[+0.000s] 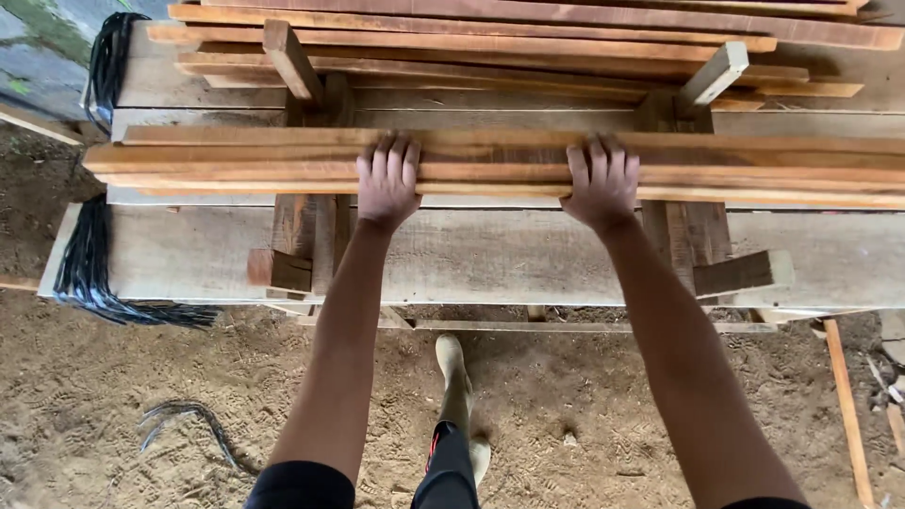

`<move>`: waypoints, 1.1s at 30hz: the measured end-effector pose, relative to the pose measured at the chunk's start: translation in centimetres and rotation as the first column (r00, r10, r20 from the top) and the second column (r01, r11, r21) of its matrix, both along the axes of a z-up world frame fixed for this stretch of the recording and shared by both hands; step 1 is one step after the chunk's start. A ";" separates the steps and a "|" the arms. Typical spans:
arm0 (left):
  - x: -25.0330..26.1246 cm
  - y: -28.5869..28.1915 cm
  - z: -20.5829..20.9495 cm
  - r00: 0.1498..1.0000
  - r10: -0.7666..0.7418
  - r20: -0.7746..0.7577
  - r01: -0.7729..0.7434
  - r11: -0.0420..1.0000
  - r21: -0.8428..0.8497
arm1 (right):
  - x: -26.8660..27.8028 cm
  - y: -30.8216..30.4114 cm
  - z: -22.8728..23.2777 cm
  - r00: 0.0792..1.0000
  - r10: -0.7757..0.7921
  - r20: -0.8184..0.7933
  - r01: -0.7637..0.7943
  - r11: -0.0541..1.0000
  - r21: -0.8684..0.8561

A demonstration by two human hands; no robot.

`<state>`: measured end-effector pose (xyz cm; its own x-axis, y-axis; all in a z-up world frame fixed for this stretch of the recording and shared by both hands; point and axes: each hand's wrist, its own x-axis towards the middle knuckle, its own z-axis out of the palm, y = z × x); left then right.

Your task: Sorting and arranging thin wooden slats on a workbench in a woodworking shop.

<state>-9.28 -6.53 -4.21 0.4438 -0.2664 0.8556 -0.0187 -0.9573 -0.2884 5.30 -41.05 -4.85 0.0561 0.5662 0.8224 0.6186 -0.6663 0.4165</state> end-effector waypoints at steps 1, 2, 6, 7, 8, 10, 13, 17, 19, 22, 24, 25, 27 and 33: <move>-0.2 -0.1 -0.4 1.000 0.001 0.002 -0.001 1.000 0.001 | -0.6 0.2 0.2 1.000 0.001 0.002 -0.001 1.000 0.001; -0.3 -0.4 -0.8 0.998 0.026 0.049 -0.026 1.000 0.001 | -1.2 0.3 0.3 0.999 -0.018 0.037 0.016 0.999 0.034; 0.1 -0.5 -2.1 0.990 0.056 0.129 -0.055 0.998 -0.012 | -1.9 0.4 0.4 0.995 -0.053 0.085 0.047 0.996 0.071; -0.2 -0.6 -2.2 0.990 0.058 0.125 -0.057 0.998 -0.013 | -2.0 0.5 0.4 0.995 -0.051 0.081 0.045 0.997 0.070; -0.1 -0.7 -2.2 0.988 0.067 0.138 -0.066 0.998 -0.014 | -2.0 0.5 0.6 0.995 -0.052 0.085 0.046 0.996 0.073; 0.3 -0.7 -2.2 0.985 0.073 0.154 -0.072 0.997 -0.015 | -1.7 0.5 0.6 0.994 -0.057 0.094 0.050 0.996 0.076; 0.4 -0.2 -2.6 0.985 0.059 0.165 -0.060 0.998 0.001 | -1.1 0.5 -0.4 0.994 -0.033 0.105 0.024 0.996 0.088; 1.6 -0.2 -2.6 0.984 0.056 0.169 -0.055 0.998 -0.010 | 0.4 0.4 -1.0 0.995 -0.041 0.095 0.033 0.996 0.078; 2.4 0.5 -2.3 0.985 0.063 0.162 -0.062 0.998 -0.008 | 1.4 1.4 -0.7 0.994 -0.044 0.098 0.036 0.996 0.080; 5.2 1.1 -2.2 0.982 0.054 0.180 -0.052 0.999 -0.015 | 3.7 2.0 -0.5 0.993 -0.050 0.108 0.041 0.996 0.083; 7.3 1.8 -1.7 0.981 0.044 0.188 -0.042 0.999 -0.017 | 6.0 2.6 -1.1 0.992 -0.054 0.114 0.044 0.995 0.086; 8.1 1.9 -2.5 0.980 0.040 0.194 -0.038 0.999 -0.018 | 6.8 2.5 -1.3 0.991 -0.057 0.119 0.047 0.995 0.086; 9.1 2.6 -4.0 0.981 0.062 0.181 -0.061 0.998 -0.014 | 8.0 2.8 -1.6 0.993 -0.063 0.103 0.056 0.996 0.070; 9.4 3.0 -5.0 0.984 0.058 0.167 -0.058 0.998 -0.001 | 8.5 2.9 -2.2 0.987 -0.072 0.145 0.061 0.995 0.083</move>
